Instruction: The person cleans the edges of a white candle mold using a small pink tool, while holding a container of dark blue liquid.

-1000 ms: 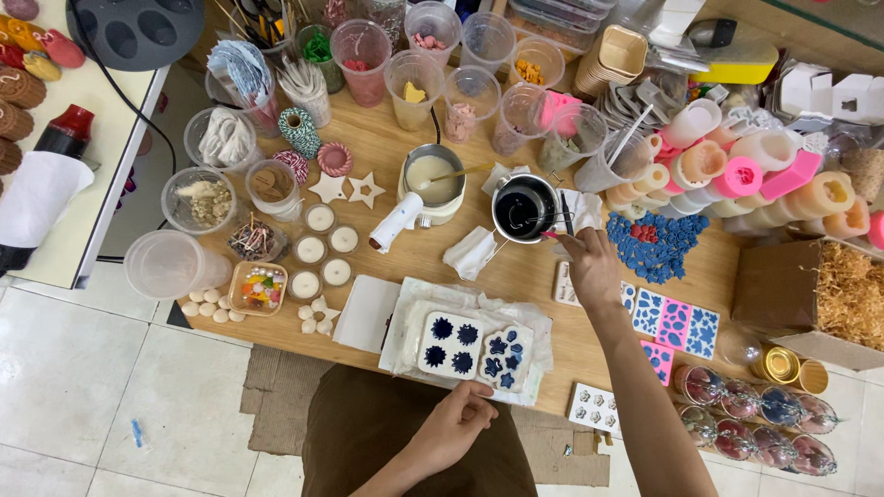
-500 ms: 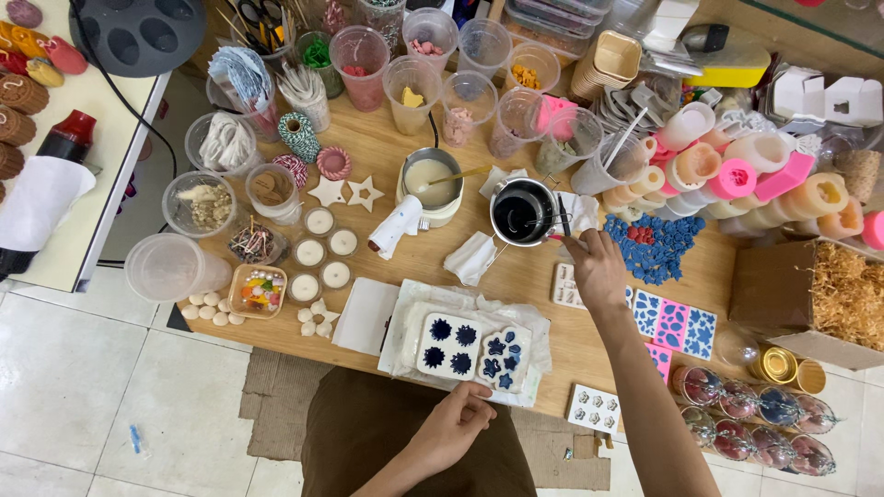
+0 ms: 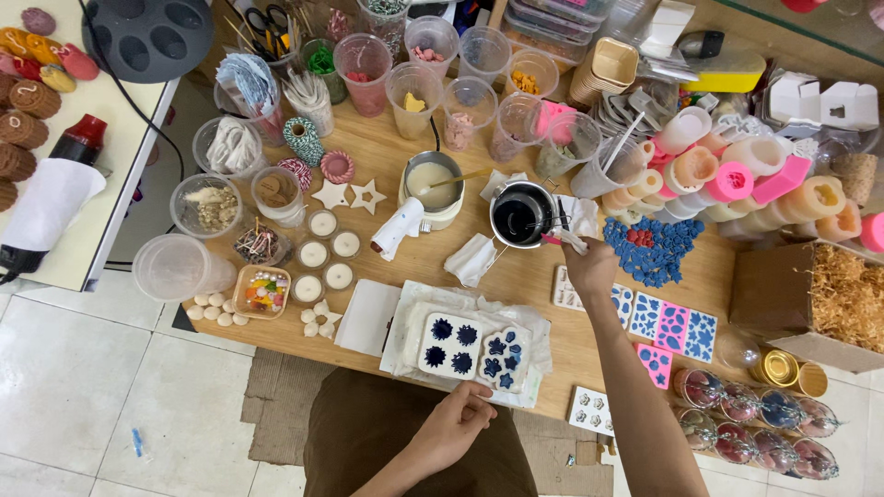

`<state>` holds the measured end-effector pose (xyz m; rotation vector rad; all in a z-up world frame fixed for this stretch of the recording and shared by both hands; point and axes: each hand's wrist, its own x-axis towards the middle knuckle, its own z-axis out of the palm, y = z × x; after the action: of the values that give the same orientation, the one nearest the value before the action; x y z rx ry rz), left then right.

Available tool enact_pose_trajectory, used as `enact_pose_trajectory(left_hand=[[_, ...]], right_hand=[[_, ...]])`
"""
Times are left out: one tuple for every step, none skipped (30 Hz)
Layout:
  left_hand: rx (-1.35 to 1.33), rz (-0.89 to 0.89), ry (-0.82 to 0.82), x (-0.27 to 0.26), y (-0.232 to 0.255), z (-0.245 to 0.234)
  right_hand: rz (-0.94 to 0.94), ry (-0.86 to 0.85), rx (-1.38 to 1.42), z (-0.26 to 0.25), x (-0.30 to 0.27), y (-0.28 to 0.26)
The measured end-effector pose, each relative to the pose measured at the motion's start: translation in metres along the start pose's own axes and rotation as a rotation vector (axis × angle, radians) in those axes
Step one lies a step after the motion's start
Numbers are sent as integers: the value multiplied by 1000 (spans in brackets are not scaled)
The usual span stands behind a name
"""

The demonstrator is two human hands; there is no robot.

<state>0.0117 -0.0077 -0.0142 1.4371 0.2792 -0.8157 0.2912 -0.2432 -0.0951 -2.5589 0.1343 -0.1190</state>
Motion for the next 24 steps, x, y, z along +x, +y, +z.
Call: enact_pose_trajectory(left_hand=[[1, -10, 6, -1, 1, 0], [4, -19, 8, -2, 3, 0], [7, -29, 11, -3, 4, -1], [11, -31, 9, -3, 5, -2], [15, -33, 7, -3, 6, -2], [20, -35, 2, -3, 7, -3], [20, -38, 1, -3, 7, -3], [20, -40, 0, -3, 7, -3], [20, -41, -1, -2, 6, -2], [14, -33, -2, -2, 5, -2], [7, -24, -3, -2, 5, -2], [0, -14, -2, -1, 4, -2], [4, -11, -1, -2, 4, -1], [6, -9, 3, -2, 3, -1], [9, -6, 7, -3, 3, -2], [10, -6, 8, -3, 3, -1], [12, -7, 9, -2, 3, -1], [14, -7, 10, -2, 3, -1], [13, -11, 6, -2, 3, -1], [11, -14, 3, -1, 4, -1], [9, -18, 0, -1, 4, -1], [17, -27, -5, -1, 4, -1], [24, -36, -10, -1, 4, -2], [31, -46, -14, -1, 5, -2]], right_hand=[[-3, 9, 0, 3, 3, 3], [-3, 20, 0, 5, 5, 5], [-4, 31, -1, 7, 6, 6], [-23, 28, -20, 7, 7, 6], [-43, 24, -39, 7, 7, 5], [-59, 23, -59, 6, 7, 5], [-79, 18, -68, 4, 6, 4], [-100, 14, -77, 2, 5, 3], [-121, 9, -86, 0, 4, 1], [-124, 3, -87, -2, 3, -1], [-127, -4, -88, -5, 1, -3], [-132, -10, -88, -7, 1, -6], [-149, -10, -88, -9, 0, -8], [-168, -11, -88, -11, 0, -10], [-187, -13, -87, -12, 0, -11], [-219, 0, -88, -12, 1, -11], [-250, 13, -88, -12, 1, -12], [-281, 27, -89, -11, 2, -13], [-310, 22, -67, -11, 2, -14], [-339, 17, -45, -11, 1, -16], [-368, 12, -22, -12, 1, -18], [-384, 9, -50, -14, -1, -21], [-399, 6, -78, -16, -4, -23], [-416, 2, -106, -17, -7, -25]])
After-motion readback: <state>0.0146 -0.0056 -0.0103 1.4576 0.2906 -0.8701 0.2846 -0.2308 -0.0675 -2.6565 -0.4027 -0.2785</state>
